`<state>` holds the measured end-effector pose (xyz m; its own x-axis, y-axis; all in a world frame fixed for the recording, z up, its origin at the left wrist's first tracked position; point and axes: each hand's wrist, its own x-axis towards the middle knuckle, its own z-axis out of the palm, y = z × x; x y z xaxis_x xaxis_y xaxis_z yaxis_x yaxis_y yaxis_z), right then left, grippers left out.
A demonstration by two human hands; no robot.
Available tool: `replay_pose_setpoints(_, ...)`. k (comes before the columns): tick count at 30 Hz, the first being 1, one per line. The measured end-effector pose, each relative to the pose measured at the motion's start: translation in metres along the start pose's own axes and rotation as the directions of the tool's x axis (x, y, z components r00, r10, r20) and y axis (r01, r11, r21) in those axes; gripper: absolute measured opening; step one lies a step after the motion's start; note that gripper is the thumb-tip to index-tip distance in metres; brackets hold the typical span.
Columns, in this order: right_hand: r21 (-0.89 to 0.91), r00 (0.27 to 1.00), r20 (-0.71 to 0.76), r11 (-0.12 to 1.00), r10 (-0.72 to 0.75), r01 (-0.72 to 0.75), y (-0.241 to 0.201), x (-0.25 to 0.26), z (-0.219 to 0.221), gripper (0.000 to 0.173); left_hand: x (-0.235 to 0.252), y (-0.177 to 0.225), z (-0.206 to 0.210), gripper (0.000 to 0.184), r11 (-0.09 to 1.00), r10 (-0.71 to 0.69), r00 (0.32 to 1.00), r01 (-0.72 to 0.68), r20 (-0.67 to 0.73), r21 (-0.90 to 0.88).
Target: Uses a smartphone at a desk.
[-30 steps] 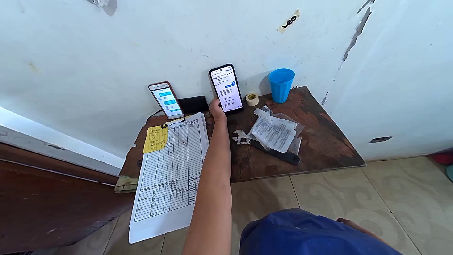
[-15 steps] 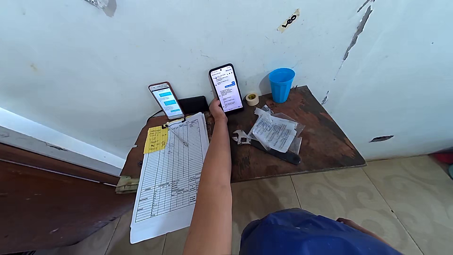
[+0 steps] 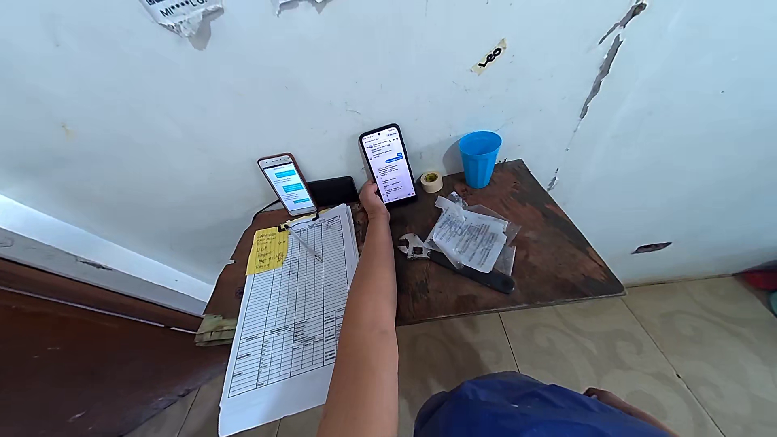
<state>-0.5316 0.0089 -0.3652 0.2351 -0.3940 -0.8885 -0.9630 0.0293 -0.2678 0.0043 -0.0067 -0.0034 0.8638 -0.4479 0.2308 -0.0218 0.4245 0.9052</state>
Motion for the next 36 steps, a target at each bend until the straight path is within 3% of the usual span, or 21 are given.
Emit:
replay_pose_setpoints(9,0.09,1.0,0.019,0.996,0.019,-0.021,-0.008,-0.02,-0.001,0.052,-0.002,0.003,0.002,0.033,0.999,-0.03,0.999,0.03,-0.029,-0.015)
replay_pose_setpoints(23,0.027,1.0,0.014,1.0,0.014,-0.015,-0.02,-0.035,-0.004,0.05,-0.007,0.009,0.002,0.033,0.999,-0.053,0.999,0.053,-0.003,-0.008)
replay_pose_setpoints(29,0.021,1.0,0.012,1.0,-0.006,0.006,-0.001,-0.005,0.003,0.051,-0.006,0.008,0.003,0.035,0.999,-0.038,0.999,0.038,-0.005,0.013)
replay_pose_setpoints(36,0.155,0.999,0.03,0.987,0.027,-0.032,-0.01,-0.016,0.003,0.048,-0.002,0.004,0.0,0.032,0.999,-0.032,0.999,0.032,-0.003,0.014)
